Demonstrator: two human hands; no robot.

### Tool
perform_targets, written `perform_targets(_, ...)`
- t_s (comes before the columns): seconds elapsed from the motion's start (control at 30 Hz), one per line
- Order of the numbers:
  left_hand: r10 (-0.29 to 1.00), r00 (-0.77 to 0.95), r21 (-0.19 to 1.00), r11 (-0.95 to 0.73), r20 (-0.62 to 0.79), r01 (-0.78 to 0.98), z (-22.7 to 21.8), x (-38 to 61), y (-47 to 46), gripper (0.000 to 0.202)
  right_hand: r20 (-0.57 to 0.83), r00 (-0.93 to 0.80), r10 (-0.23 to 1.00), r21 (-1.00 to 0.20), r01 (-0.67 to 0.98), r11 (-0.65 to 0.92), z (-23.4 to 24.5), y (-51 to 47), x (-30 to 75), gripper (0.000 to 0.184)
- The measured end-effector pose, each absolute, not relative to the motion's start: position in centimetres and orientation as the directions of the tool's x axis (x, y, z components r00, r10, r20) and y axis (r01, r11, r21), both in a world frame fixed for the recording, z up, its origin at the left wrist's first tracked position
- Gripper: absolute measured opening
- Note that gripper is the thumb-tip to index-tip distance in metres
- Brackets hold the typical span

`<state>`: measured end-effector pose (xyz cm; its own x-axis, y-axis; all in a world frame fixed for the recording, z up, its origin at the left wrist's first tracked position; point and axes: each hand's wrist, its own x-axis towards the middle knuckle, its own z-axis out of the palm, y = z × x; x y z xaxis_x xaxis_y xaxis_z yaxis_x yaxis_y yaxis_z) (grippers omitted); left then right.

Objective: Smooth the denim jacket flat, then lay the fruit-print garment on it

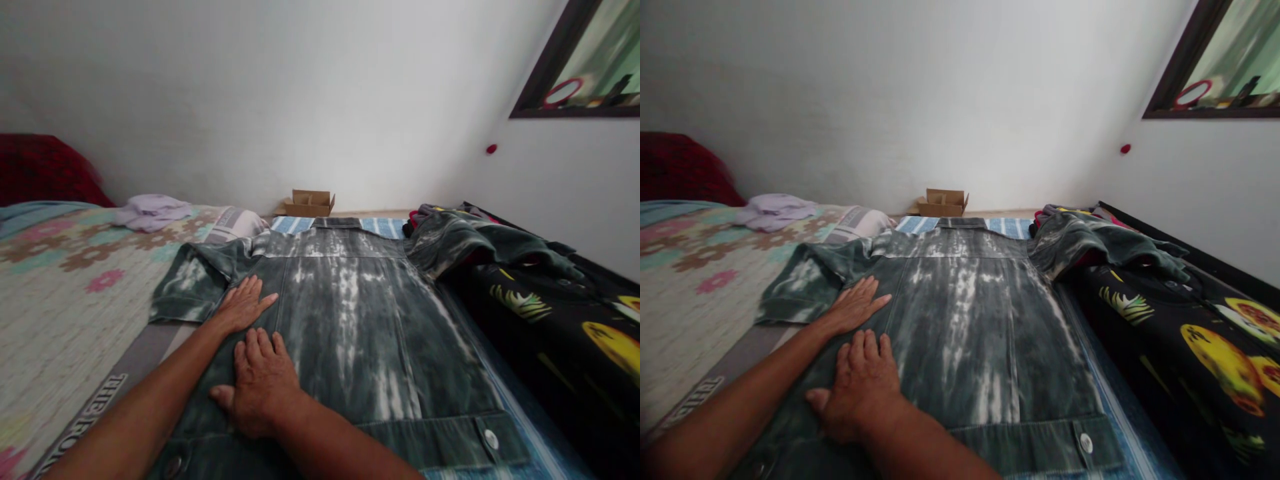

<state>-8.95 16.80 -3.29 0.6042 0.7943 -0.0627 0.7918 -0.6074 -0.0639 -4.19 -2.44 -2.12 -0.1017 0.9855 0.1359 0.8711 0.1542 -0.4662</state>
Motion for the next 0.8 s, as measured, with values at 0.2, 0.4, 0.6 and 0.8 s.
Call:
perform_targets(0.2,0.763,0.637,-0.048,-0.644,-0.110,0.764,-2.2,-11.7,14.5,0.055,0.153,-0.097,0.983,-0.484,0.860,0.160,-2.0,-2.7,-4.2,0.073)
perform_targets(0.4,0.779,0.617,-0.056,-0.625,-0.112,0.779,-1.9,-13.1,14.0,0.054,0.165,-0.087,0.983,-0.471,0.868,0.156,-2.3,-2.8,-4.4,0.073)
perform_targets(0.6,0.762,0.635,-0.098,-0.647,-0.128,0.756,-1.2,-13.1,13.1,0.044,0.136,-0.106,0.985,-0.450,0.879,0.157,-2.7,-2.4,-4.4,0.074)
perform_targets(0.8,0.776,0.613,-0.100,-0.628,-0.148,0.771,-2.2,-14.9,11.1,0.045,0.138,-0.119,0.983,-0.478,0.862,0.172,-2.9,-2.5,-4.4,0.075)
